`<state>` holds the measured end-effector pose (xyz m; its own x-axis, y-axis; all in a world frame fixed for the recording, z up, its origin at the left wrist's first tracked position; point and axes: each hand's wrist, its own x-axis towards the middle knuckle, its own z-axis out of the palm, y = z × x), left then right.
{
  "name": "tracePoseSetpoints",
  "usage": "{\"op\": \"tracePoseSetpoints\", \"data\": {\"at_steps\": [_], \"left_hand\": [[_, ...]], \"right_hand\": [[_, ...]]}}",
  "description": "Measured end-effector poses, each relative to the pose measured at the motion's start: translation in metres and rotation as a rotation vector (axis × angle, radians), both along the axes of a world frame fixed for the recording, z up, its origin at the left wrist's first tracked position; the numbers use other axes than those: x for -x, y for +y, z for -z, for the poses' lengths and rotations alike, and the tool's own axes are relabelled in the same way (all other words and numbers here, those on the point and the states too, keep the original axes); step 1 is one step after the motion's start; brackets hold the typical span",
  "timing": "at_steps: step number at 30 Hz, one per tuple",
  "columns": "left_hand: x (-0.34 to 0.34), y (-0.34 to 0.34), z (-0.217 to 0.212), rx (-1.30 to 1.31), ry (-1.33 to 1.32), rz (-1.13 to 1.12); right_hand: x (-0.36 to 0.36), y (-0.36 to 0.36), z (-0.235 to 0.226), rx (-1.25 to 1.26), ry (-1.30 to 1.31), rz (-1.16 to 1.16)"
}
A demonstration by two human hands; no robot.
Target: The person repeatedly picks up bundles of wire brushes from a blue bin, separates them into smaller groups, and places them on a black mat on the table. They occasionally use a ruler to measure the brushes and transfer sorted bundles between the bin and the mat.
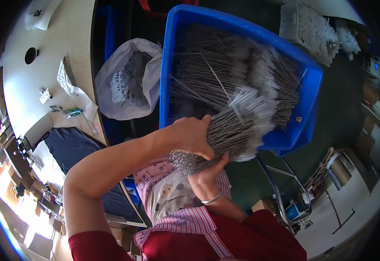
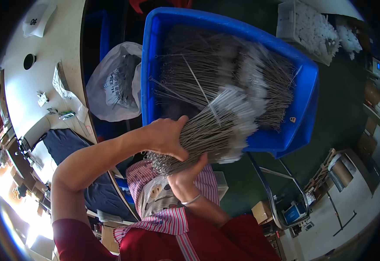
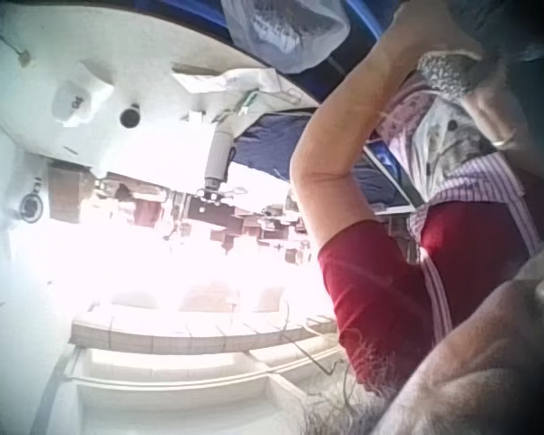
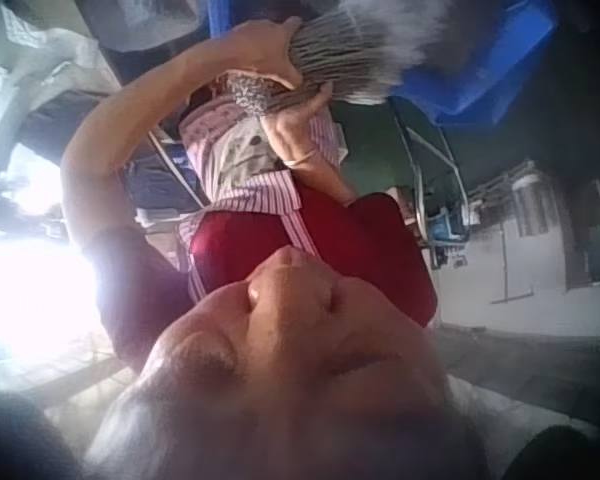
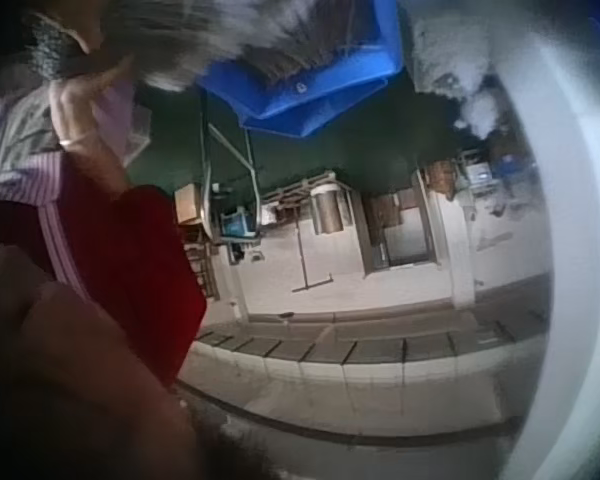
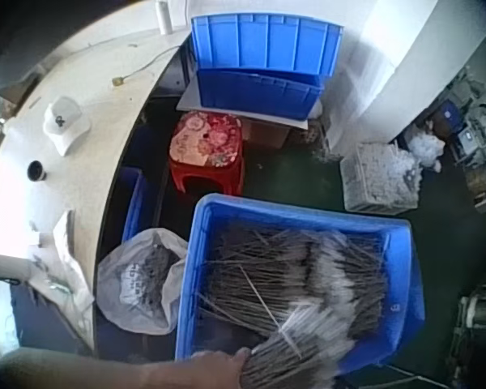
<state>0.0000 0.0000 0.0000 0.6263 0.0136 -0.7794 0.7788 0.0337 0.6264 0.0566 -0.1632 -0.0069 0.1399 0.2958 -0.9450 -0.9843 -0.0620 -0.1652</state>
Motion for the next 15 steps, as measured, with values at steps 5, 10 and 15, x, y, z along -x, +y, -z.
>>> {"op": "tracePoseSetpoints", "data": {"at_steps": [5,10,15], "left_hand": [[0.017,-0.013,-0.005,-0.045,-0.106,-0.036],[0.028,-0.032,-0.003,-0.071,-0.106,-0.093],[0.026,-0.045,-0.031,-0.103,-0.088,-0.157]], "right_hand": [[0.012,-0.008,-0.012,0.006,-0.147,-0.06],[0.014,-0.023,-0.009,0.016,-0.214,-0.117],[0.007,-0.025,-0.041,0.067,-0.26,-0.164]]}}
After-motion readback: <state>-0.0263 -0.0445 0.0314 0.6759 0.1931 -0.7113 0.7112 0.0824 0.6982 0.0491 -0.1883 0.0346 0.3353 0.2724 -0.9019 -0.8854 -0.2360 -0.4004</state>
